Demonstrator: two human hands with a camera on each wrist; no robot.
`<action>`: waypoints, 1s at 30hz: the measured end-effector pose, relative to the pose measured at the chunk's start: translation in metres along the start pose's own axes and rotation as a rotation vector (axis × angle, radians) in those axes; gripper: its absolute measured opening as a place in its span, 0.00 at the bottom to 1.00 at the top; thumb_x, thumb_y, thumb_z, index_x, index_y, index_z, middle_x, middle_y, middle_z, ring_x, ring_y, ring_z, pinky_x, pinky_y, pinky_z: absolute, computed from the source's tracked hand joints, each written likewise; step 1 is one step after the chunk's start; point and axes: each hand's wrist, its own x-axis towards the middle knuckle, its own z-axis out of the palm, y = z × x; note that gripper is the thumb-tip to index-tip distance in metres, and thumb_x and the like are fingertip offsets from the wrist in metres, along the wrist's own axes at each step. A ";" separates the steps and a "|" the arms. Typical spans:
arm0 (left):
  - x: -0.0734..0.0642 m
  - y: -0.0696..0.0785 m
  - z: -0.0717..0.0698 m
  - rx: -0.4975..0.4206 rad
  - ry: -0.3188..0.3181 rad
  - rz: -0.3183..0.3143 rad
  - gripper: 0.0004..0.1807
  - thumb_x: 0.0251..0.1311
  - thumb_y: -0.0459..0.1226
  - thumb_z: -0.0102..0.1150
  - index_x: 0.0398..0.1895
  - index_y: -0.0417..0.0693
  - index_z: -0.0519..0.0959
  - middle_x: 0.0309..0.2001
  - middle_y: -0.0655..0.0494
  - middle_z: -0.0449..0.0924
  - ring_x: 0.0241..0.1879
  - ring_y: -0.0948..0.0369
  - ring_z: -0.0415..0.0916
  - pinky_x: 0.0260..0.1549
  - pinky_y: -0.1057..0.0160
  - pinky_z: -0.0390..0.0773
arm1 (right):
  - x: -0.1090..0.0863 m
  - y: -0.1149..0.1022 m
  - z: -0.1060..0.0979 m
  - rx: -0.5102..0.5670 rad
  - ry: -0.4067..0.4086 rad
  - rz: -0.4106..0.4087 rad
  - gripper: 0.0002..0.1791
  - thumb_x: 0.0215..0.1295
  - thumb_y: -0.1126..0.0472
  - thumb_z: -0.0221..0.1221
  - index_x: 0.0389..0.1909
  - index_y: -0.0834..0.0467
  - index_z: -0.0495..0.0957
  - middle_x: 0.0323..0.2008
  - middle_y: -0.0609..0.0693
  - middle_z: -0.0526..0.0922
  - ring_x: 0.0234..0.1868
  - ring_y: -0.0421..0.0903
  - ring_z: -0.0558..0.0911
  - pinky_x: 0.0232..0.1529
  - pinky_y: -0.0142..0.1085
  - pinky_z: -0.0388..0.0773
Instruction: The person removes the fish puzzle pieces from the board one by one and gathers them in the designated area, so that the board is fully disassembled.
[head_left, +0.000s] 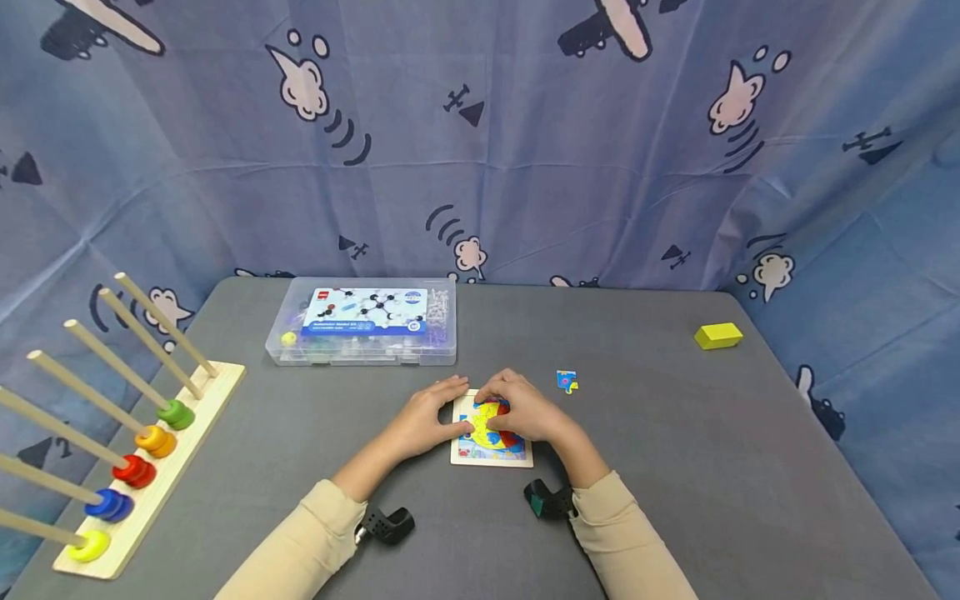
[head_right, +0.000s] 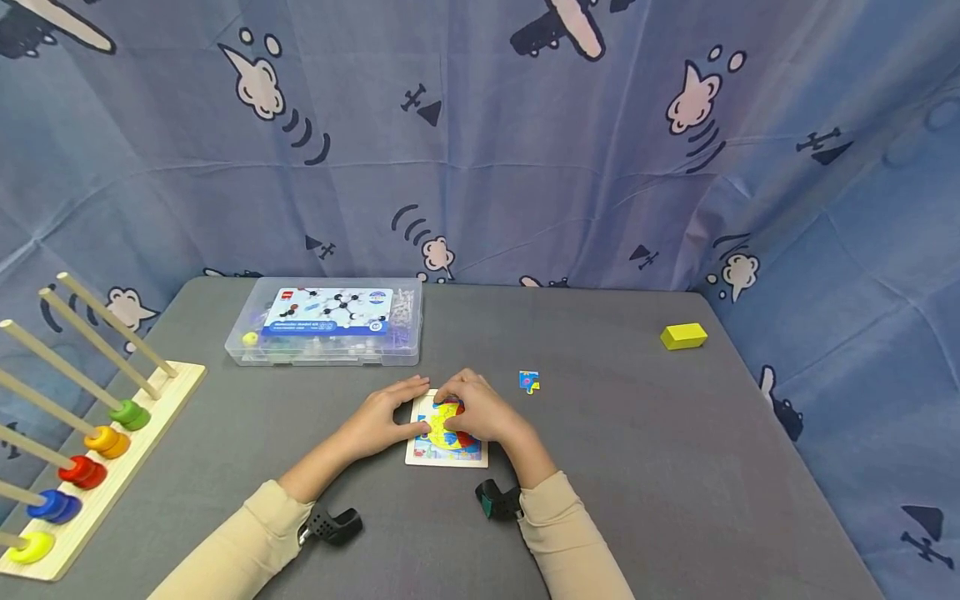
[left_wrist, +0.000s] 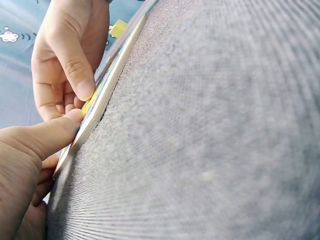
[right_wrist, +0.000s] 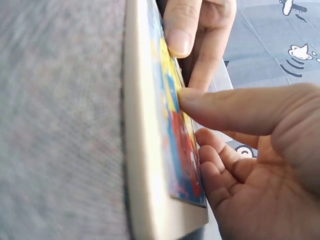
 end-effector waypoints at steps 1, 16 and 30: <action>0.000 0.000 0.000 0.003 -0.002 -0.001 0.35 0.55 0.46 0.66 0.63 0.37 0.71 0.66 0.48 0.68 0.69 0.51 0.60 0.66 0.47 0.63 | 0.000 0.000 0.001 0.003 0.001 0.000 0.15 0.54 0.65 0.66 0.44 0.56 0.80 0.47 0.51 0.73 0.51 0.50 0.69 0.53 0.44 0.70; 0.001 0.001 0.000 -0.004 0.005 -0.001 0.35 0.54 0.45 0.67 0.62 0.37 0.72 0.66 0.48 0.68 0.69 0.51 0.60 0.66 0.48 0.62 | -0.004 0.005 -0.004 0.043 0.039 -0.072 0.20 0.57 0.75 0.57 0.50 0.58 0.79 0.49 0.52 0.77 0.52 0.51 0.73 0.56 0.48 0.72; 0.000 0.001 0.000 -0.014 -0.008 -0.013 0.34 0.55 0.45 0.66 0.63 0.38 0.71 0.67 0.48 0.67 0.69 0.51 0.59 0.66 0.46 0.62 | -0.006 0.004 -0.005 -0.025 0.061 -0.079 0.20 0.58 0.73 0.57 0.52 0.58 0.80 0.48 0.52 0.78 0.50 0.50 0.75 0.53 0.45 0.75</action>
